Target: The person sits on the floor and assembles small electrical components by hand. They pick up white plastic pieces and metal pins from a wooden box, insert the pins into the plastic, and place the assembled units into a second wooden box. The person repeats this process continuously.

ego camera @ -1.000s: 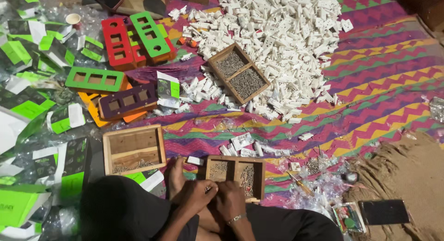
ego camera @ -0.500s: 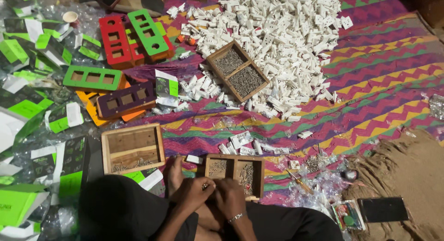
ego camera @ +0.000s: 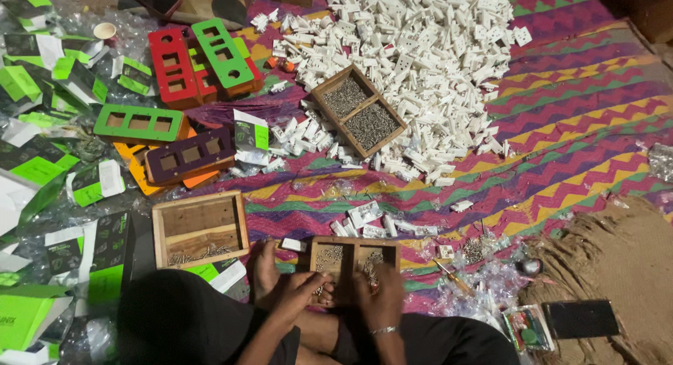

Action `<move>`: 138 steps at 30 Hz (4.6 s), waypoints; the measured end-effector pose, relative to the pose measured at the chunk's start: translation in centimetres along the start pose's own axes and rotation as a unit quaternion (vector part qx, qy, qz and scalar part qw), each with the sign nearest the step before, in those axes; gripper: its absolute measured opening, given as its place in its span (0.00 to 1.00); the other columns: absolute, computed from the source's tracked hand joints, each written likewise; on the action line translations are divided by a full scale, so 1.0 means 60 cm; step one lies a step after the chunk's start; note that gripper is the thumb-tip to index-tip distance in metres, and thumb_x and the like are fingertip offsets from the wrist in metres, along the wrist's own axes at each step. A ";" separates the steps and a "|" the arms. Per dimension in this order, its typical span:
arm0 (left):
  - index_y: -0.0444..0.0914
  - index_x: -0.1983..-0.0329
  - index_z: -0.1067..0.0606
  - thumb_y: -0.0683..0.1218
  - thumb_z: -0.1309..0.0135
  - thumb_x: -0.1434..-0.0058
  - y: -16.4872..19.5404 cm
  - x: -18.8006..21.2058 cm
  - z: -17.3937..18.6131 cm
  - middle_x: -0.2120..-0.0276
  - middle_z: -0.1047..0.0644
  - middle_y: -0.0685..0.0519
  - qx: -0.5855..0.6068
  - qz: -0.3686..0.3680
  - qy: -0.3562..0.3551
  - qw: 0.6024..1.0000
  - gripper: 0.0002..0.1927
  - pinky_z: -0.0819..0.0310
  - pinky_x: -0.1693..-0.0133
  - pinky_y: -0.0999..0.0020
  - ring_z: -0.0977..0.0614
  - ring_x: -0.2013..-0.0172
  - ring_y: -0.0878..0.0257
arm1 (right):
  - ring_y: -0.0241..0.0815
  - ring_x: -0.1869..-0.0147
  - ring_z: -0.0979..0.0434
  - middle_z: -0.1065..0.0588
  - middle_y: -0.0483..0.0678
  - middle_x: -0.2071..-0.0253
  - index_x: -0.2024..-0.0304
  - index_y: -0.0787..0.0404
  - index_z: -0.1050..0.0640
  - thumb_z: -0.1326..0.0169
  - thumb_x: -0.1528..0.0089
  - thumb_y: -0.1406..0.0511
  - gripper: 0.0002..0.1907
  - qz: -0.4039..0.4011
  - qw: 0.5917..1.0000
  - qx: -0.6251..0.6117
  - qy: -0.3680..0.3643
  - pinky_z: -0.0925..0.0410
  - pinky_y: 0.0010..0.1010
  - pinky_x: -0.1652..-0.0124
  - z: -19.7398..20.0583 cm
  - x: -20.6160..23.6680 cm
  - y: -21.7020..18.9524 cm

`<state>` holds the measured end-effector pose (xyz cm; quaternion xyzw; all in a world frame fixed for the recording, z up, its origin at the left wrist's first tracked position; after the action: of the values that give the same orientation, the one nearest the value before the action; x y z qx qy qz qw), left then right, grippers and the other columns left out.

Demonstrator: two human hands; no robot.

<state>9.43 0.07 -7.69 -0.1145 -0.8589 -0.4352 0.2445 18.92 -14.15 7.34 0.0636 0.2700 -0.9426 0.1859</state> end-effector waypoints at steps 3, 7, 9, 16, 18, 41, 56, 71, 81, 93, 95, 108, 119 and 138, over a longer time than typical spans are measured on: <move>0.42 0.43 0.23 0.57 0.50 0.35 -0.028 0.010 0.015 0.52 0.20 0.61 0.014 0.070 0.057 0.996 0.22 0.28 0.52 0.67 0.21 0.53 0.71 | 0.55 0.58 0.21 0.21 0.50 0.62 0.60 0.60 0.17 0.35 0.45 0.62 0.13 0.167 0.969 -0.127 -0.132 0.30 0.44 0.58 -0.061 0.037 -0.094; 0.36 0.44 0.23 0.56 0.47 0.35 -0.024 0.005 0.007 0.53 0.19 0.57 0.073 0.029 0.035 0.996 0.23 0.29 0.50 0.60 0.21 0.53 0.65 | 0.56 0.63 0.23 0.24 0.51 0.65 0.65 0.61 0.19 0.35 0.45 0.62 0.10 0.102 0.978 -0.066 -0.167 0.33 0.47 0.65 -0.095 0.053 -0.093; 0.37 0.44 0.23 0.54 0.48 0.35 -0.026 -0.001 0.006 0.52 0.19 0.59 0.078 0.031 0.032 0.996 0.22 0.26 0.50 0.62 0.20 0.52 0.68 | 0.55 0.65 0.23 0.24 0.50 0.68 0.68 0.59 0.19 0.35 0.48 0.64 0.08 0.133 0.981 -0.024 -0.142 0.35 0.48 0.68 -0.088 0.050 -0.100; 0.33 0.50 0.21 0.46 0.49 0.33 -0.014 0.002 0.003 0.62 0.18 0.53 0.087 0.014 0.011 0.996 0.14 0.25 0.61 0.70 0.19 0.63 0.67 | 0.49 0.63 0.19 0.21 0.50 0.68 0.65 0.60 0.16 0.37 0.43 0.69 0.04 0.070 0.976 -0.185 -0.095 0.28 0.36 0.64 -0.073 0.037 -0.071; 0.32 0.52 0.22 0.45 0.47 0.33 -0.010 0.000 0.002 0.65 0.19 0.52 0.090 0.008 0.002 0.996 0.12 0.27 0.65 0.72 0.20 0.67 0.66 | 0.49 0.62 0.19 0.21 0.51 0.68 0.63 0.62 0.16 0.38 0.42 0.71 0.05 0.061 0.973 -0.201 -0.100 0.28 0.36 0.62 -0.079 0.038 -0.064; 0.34 0.62 0.20 0.48 0.42 0.33 0.001 0.003 0.003 0.76 0.25 0.58 -0.024 -0.020 -0.006 1.000 0.11 0.37 0.74 0.77 0.27 0.76 0.72 | 0.55 0.58 0.22 0.22 0.52 0.64 0.57 0.61 0.17 0.39 0.45 0.74 0.14 0.152 0.963 -0.169 -0.144 0.30 0.41 0.58 -0.063 0.031 -0.090; 0.36 0.65 0.15 0.47 0.40 0.45 0.079 0.038 0.006 0.71 0.16 0.44 -0.398 -0.255 0.141 0.870 0.10 0.22 0.69 0.66 0.14 0.72 0.58 | 0.54 0.59 0.21 0.22 0.53 0.67 0.66 0.61 0.20 0.45 0.45 0.73 0.06 0.074 0.985 -0.129 -0.087 0.29 0.43 0.57 -0.051 0.031 -0.055; 0.38 0.64 0.16 0.49 0.41 0.46 0.076 0.033 0.022 0.75 0.19 0.41 -0.428 -0.171 0.174 0.870 0.12 0.25 0.72 0.59 0.15 0.76 0.52 | 0.56 0.59 0.23 0.22 0.52 0.66 0.64 0.60 0.18 0.40 0.47 0.72 0.08 0.131 0.982 -0.087 -0.109 0.32 0.44 0.59 -0.066 0.043 -0.089; 0.35 0.74 0.20 0.47 0.43 0.42 0.097 0.048 0.006 0.77 0.22 0.39 -0.469 -0.257 0.186 0.824 0.11 0.26 0.71 0.54 0.17 0.75 0.46 | 0.57 0.58 0.23 0.22 0.53 0.64 0.60 0.61 0.19 0.42 0.44 0.71 0.09 0.151 0.981 -0.100 -0.067 0.30 0.45 0.58 -0.045 0.039 -0.103; 0.35 0.69 0.18 0.47 0.41 0.45 0.108 0.056 0.008 0.78 0.21 0.39 -0.409 -0.217 0.191 0.865 0.09 0.26 0.73 0.57 0.16 0.77 0.48 | 0.58 0.60 0.22 0.22 0.54 0.65 0.58 0.62 0.17 0.39 0.46 0.68 0.13 0.150 0.969 -0.087 -0.176 0.30 0.45 0.61 -0.084 0.051 -0.102; 0.34 0.71 0.18 0.46 0.42 0.44 0.118 0.061 0.005 0.77 0.21 0.39 -0.428 -0.256 0.206 0.842 0.09 0.26 0.72 0.57 0.17 0.76 0.48 | 0.56 0.60 0.21 0.21 0.53 0.65 0.61 0.61 0.18 0.39 0.43 0.68 0.08 0.147 0.974 -0.101 -0.143 0.29 0.44 0.60 -0.071 0.046 -0.103; 0.33 0.66 0.18 0.46 0.43 0.42 0.100 0.055 0.010 0.74 0.20 0.38 -0.435 -0.210 0.197 0.853 0.11 0.23 0.69 0.56 0.16 0.73 0.47 | 0.59 0.61 0.22 0.22 0.56 0.66 0.56 0.63 0.18 0.40 0.44 0.68 0.13 0.153 0.972 -0.094 -0.153 0.30 0.46 0.62 -0.065 0.045 -0.116; 0.34 0.69 0.17 0.46 0.41 0.44 0.107 0.060 0.012 0.76 0.20 0.39 -0.457 -0.260 0.230 0.819 0.09 0.24 0.70 0.56 0.17 0.76 0.46 | 0.57 0.59 0.21 0.21 0.55 0.64 0.57 0.62 0.18 0.41 0.43 0.68 0.11 0.125 0.972 -0.102 -0.172 0.29 0.44 0.60 -0.076 0.047 -0.115; 0.28 0.56 0.17 0.50 0.44 0.28 0.017 0.011 0.013 0.72 0.22 0.48 -0.123 -0.080 0.046 0.988 0.17 0.32 0.72 0.65 0.23 0.74 0.62 | 0.57 0.58 0.21 0.21 0.57 0.63 0.58 0.61 0.18 0.41 0.38 0.67 0.07 0.037 0.992 -0.091 -0.074 0.29 0.42 0.58 -0.035 0.028 -0.051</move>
<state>9.03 1.29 -7.04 -0.0547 -0.7928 -0.5608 0.2325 16.23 -11.19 6.67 -0.0135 0.3381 -0.9086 0.2446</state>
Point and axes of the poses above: each hand's wrist, its own x-axis away from the middle knuckle, its own z-axis out of the back of the hand, y = z × x, the point moved 10 cm from there along -x, towards the middle knuckle
